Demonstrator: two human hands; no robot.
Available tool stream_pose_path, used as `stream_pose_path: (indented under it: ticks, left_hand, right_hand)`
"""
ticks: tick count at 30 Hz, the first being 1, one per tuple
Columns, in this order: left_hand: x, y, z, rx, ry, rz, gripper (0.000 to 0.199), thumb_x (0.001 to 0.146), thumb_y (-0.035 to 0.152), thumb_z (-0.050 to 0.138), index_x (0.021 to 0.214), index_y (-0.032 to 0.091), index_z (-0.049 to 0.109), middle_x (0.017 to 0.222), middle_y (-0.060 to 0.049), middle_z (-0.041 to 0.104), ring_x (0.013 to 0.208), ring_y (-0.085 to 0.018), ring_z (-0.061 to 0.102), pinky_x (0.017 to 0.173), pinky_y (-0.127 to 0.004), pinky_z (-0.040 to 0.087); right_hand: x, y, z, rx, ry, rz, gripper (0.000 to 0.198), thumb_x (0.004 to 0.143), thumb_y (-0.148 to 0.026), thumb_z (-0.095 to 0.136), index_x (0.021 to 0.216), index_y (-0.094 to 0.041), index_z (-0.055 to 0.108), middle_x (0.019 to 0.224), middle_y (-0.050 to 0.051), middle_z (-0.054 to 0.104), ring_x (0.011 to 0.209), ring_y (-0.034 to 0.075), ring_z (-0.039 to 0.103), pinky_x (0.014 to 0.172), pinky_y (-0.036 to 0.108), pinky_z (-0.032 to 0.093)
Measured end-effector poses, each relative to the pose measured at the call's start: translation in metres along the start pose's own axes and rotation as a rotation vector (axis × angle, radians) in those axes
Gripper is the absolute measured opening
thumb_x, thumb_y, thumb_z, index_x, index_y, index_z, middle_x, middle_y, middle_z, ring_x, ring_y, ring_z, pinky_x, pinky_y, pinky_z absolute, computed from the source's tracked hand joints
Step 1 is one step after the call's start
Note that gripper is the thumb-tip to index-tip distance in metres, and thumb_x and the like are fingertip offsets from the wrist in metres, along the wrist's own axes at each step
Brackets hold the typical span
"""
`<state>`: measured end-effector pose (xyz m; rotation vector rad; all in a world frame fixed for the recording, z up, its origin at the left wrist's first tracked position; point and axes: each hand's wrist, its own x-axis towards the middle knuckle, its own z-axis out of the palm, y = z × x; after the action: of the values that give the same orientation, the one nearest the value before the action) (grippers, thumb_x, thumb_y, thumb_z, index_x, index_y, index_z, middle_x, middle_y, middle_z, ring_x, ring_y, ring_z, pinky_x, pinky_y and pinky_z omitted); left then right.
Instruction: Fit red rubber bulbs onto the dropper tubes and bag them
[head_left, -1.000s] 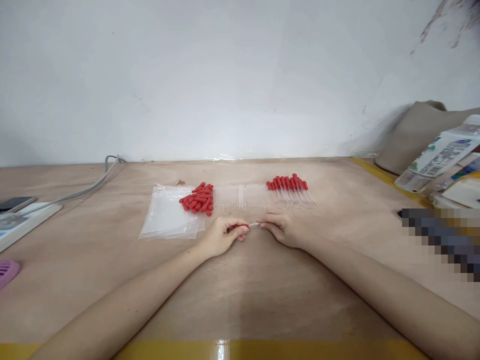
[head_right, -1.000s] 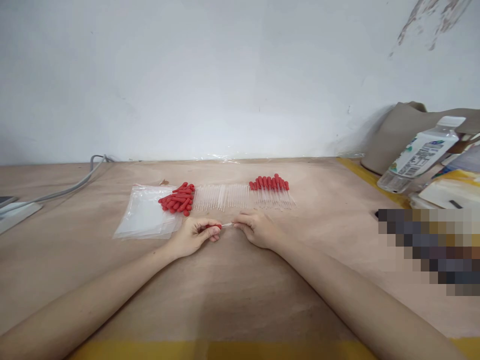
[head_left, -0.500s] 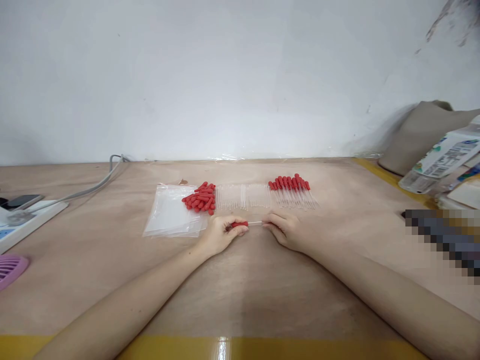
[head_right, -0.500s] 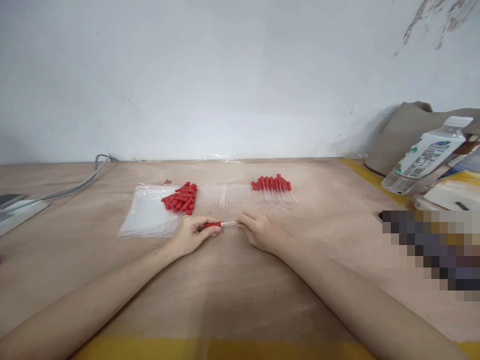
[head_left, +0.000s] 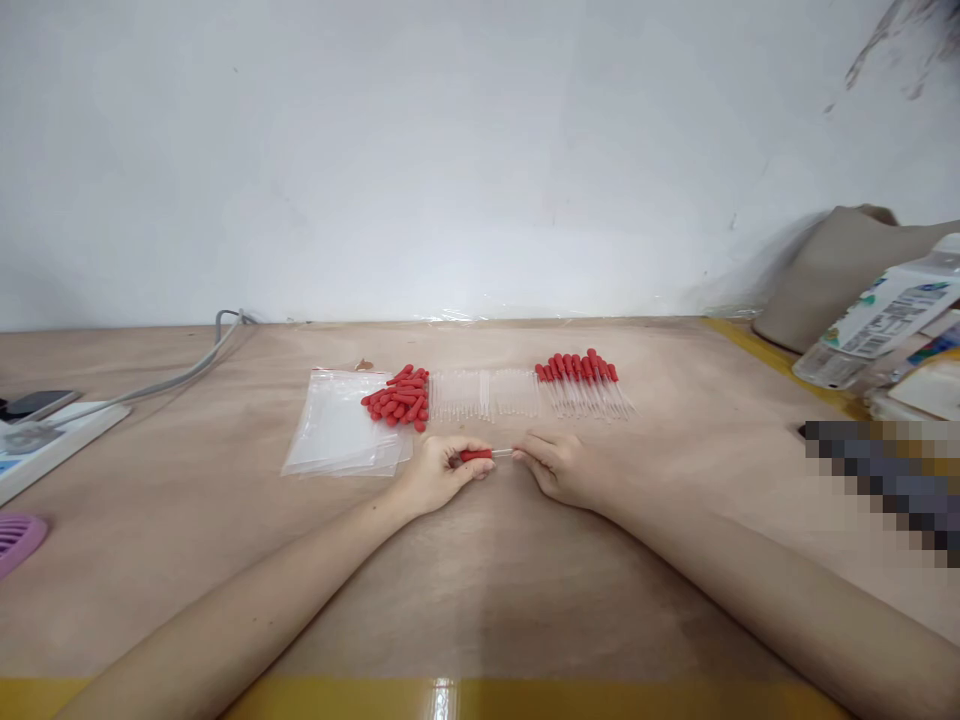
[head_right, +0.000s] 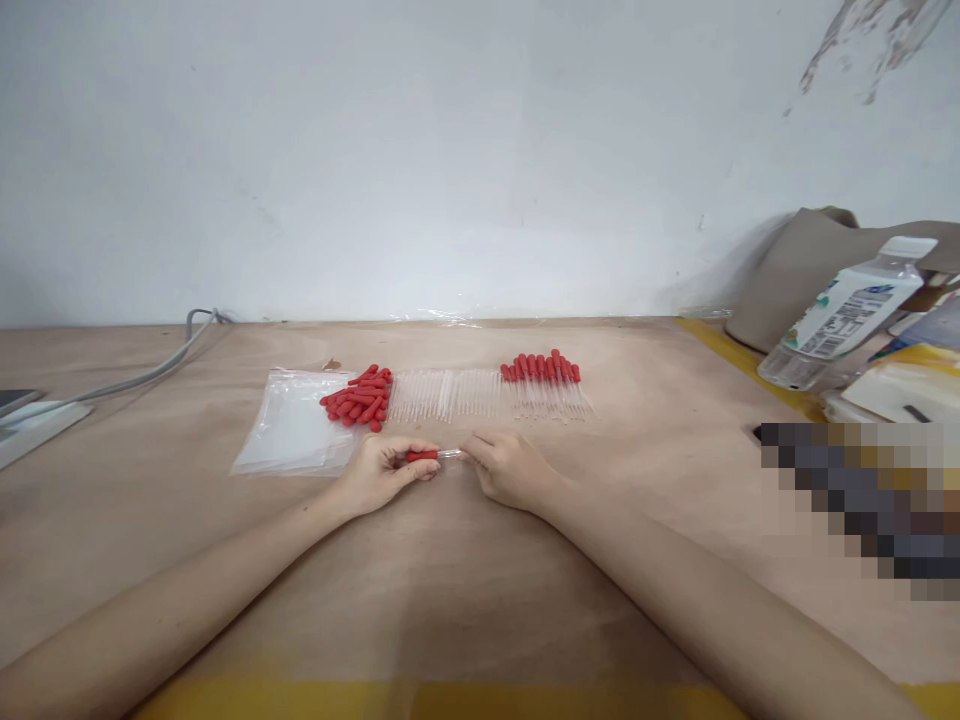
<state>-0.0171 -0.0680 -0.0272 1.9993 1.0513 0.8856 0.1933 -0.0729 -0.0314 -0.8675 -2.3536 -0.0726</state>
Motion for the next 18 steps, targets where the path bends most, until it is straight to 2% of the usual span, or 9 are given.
stream_pose_path:
  ticks: [10, 15, 18]
  left_hand:
    - [-0.001, 0.007, -0.004, 0.125, 0.018, 0.054, 0.018, 0.078, 0.029, 0.059, 0.089, 0.018, 0.069, 0.074, -0.002, 0.070, 0.064, -0.015, 0.063, 0.061, -0.025, 0.051]
    - [0.001, 0.005, -0.005, 0.188, 0.109, 0.119, 0.020, 0.078, 0.030, 0.059, 0.092, 0.019, 0.068, 0.088, -0.005, 0.070, 0.076, -0.018, 0.065, 0.070, -0.028, 0.052]
    - [0.002, 0.005, -0.004, 0.203, 0.178, 0.135, 0.027, 0.078, 0.029, 0.059, 0.103, 0.018, 0.063, 0.093, -0.006, 0.066, 0.073, -0.015, 0.063, 0.066, -0.027, 0.052]
  right_hand:
    - [0.004, -0.002, 0.002, 0.033, -0.067, 0.052, 0.028, 0.091, -0.025, 0.034, 0.077, -0.016, 0.057, 0.067, 0.004, 0.056, 0.059, 0.013, 0.049, 0.055, 0.023, 0.035]
    - [0.010, -0.012, -0.006, 0.073, -0.145, 0.170, 0.022, 0.091, -0.024, 0.036, 0.082, -0.018, 0.055, 0.077, 0.005, 0.060, 0.069, 0.014, 0.055, 0.061, 0.024, 0.039]
    - [0.015, -0.015, -0.018, 0.076, -0.204, 0.244, 0.018, 0.089, -0.021, 0.038, 0.082, -0.018, 0.055, 0.079, 0.005, 0.062, 0.070, 0.015, 0.056, 0.062, 0.024, 0.040]
